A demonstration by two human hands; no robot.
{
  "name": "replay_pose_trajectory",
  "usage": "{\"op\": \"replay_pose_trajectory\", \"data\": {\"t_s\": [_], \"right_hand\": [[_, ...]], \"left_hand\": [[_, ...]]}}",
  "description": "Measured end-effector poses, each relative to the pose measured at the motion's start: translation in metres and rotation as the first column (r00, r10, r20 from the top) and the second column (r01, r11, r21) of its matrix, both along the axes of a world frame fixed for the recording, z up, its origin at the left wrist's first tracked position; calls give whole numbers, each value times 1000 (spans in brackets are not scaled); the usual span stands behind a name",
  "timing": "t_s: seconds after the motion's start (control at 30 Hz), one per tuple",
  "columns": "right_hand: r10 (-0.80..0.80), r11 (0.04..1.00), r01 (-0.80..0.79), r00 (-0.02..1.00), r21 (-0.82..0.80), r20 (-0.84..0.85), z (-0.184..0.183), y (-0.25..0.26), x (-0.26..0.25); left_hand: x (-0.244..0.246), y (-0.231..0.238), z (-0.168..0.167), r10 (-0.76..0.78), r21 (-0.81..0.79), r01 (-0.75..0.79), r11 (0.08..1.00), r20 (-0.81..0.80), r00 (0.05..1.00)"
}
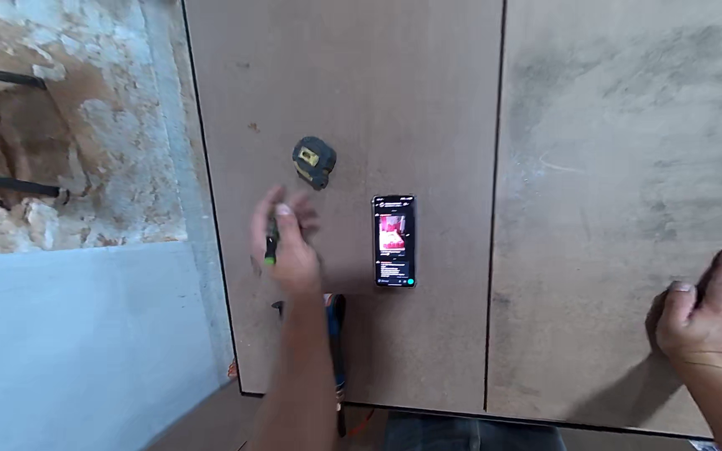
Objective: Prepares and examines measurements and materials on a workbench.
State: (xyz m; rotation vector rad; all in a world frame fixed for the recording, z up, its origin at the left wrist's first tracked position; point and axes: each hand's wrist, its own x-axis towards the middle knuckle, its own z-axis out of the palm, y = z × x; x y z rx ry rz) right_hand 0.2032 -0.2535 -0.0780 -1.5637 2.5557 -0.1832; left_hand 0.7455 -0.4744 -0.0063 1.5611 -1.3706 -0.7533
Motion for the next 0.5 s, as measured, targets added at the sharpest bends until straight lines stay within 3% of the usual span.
{"op": "replay_pose_trajectory", "data": {"t_s": [0.03,0.1,0.17,0.23,0.3,0.37,0.5], "right_hand": [[-5,1000,5,1000,-13,1,-1,1,0],[-14,999,13,1000,-39,-14,-4,2,-2],[-15,999,13,999,-42,-35,-8,0,-3],[-22,999,19,998,-45,-51,-10,1,-2],[-37,997,32,997,-71,-72,-10,1,0],[-50,995,43,996,-92,-80,-9,1,3],[-66,994,59,996,-91,-67,-6,-2,2]], "left_hand": [[5,-17,1,-21,11,20,1000,194,981],[3,-54,-6,-110,206,7,978,490,865],[-6,-81,-16,-215,356,-15,934,595,774],[-11,-93,-17,-227,352,-23,936,650,725],[-23,-97,-5,-215,336,-16,942,639,739],[-36,-86,12,-214,325,30,945,547,809],[-82,3,54,-379,375,271,886,251,891]]}}
